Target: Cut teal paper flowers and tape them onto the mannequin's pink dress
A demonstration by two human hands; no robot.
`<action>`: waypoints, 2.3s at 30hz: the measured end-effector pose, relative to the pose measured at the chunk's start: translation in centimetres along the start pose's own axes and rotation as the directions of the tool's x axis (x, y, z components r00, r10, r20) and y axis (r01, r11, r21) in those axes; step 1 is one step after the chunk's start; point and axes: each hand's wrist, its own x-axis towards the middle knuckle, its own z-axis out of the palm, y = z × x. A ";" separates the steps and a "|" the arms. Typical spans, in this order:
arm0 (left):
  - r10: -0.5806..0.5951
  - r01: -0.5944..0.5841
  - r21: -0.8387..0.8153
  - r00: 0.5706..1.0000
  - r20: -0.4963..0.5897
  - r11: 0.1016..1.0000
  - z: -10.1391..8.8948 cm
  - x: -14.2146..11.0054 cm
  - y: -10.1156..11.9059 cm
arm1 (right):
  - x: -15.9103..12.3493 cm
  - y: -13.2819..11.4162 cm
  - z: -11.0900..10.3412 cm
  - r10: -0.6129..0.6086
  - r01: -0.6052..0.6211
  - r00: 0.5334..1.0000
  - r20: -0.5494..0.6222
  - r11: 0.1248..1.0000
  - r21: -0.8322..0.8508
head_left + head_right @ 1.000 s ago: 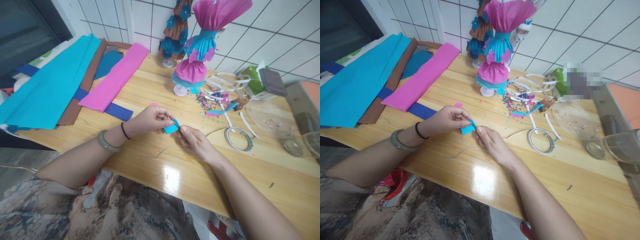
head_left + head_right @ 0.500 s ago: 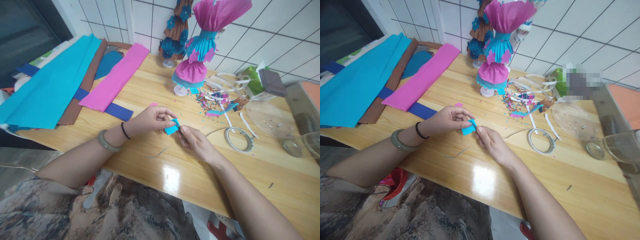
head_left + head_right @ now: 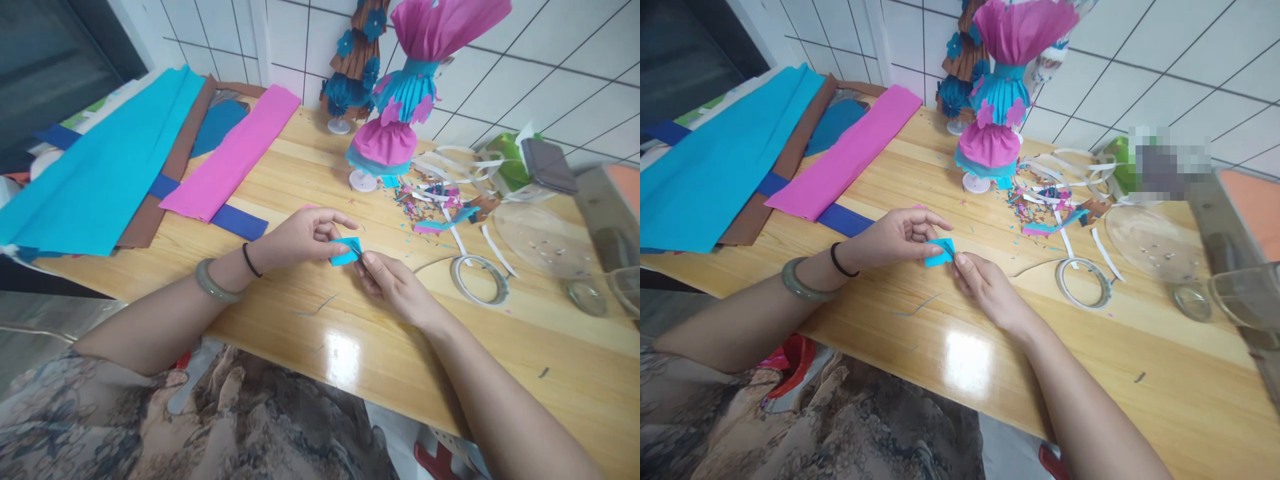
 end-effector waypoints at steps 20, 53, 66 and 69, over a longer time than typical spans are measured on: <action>-0.002 0.002 -0.001 1.000 -0.003 1.000 0.0 -0.1 0.0 | 0.0 -0.2 0.0 -0.005 0.005 1.000 -0.003 1.000 -0.017; -0.002 0.002 0.009 1.000 0.008 1.000 0.1 0.2 -0.6 | 0.0 -0.3 -0.1 -0.006 0.007 1.000 0.013 0.998 -0.059; 0.013 -0.013 0.007 1.000 -0.007 1.000 0.2 0.3 -0.8 | -0.1 -0.3 -0.1 -0.010 0.011 1.000 0.010 0.997 -0.083; 0.009 -0.009 0.011 1.000 -0.007 1.000 0.2 0.3 -0.7 | -0.1 -0.3 -0.1 -0.010 0.011 1.000 0.008 0.997 -0.077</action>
